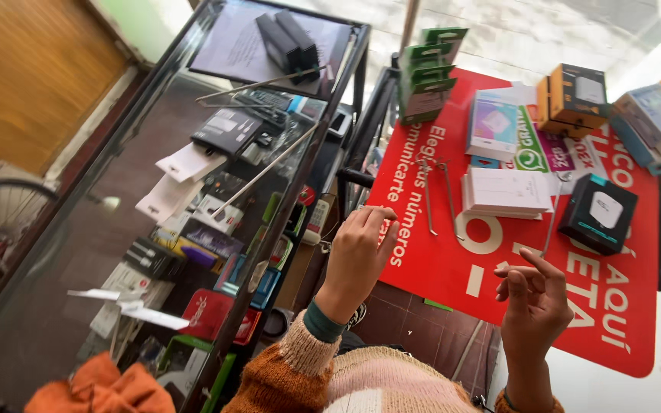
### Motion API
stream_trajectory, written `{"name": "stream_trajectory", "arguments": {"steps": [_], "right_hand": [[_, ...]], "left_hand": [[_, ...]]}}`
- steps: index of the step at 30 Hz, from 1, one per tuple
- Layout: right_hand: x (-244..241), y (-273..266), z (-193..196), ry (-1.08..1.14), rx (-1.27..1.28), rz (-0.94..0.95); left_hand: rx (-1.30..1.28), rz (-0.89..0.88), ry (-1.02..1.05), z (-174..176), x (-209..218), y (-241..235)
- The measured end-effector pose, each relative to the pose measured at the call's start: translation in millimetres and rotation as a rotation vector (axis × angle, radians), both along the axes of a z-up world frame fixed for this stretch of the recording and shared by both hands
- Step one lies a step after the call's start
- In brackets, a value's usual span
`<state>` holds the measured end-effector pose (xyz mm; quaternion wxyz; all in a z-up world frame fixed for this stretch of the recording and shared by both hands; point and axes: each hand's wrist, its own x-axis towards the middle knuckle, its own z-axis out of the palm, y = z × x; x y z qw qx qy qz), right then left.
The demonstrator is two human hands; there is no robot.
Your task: The person picks up and arranges electronic product boxes and charging cables on a display table and wall hooks. The person holds and displays various packages one at a time before placing them back on the table or hanging them on hooks.
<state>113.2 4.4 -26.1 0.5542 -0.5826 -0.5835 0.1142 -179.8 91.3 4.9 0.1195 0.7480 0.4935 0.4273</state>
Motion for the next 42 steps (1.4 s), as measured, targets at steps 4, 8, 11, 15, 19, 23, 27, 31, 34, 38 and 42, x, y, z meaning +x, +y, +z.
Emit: {"name": "stream_trajectory", "arguments": {"steps": [4,8,11,15,19,23,27,31,34,38,42], "right_hand": [[-18,12,-5,0.062,0.001,0.189],[-34,18,-11,0.034,-0.014,0.284],[-43,19,-15,0.022,-0.004,0.356],[-51,15,-16,0.003,-0.02,0.403],[-52,19,-15,-0.019,-0.015,0.42],[-55,26,-12,-0.04,-0.002,0.419],[-65,29,-6,-0.061,-0.033,0.372],[-65,33,-9,-0.104,-0.067,0.297],[-65,33,-7,-0.076,-0.068,0.273],[-65,35,-10,-0.042,-0.111,0.251],[-68,39,-12,-0.054,-0.108,0.26]], "left_hand": [[-0.022,0.111,-0.028,-7,-29,-39],[-0.018,0.207,-0.013,-20,-50,-75],[-0.045,0.281,-0.01,-22,-64,-96],[-0.07,0.402,0.012,-33,-95,-96],[-0.096,0.58,-0.019,-26,-159,-42],[-0.121,0.702,-0.024,-10,-224,35],[-0.181,0.713,0.105,-30,-277,133],[-0.269,0.771,0.339,-50,-295,194],[-0.489,0.762,0.453,-45,-295,211],[-0.574,0.75,0.418,-46,-300,219],[-0.474,0.753,0.42,-54,-299,216]]}}
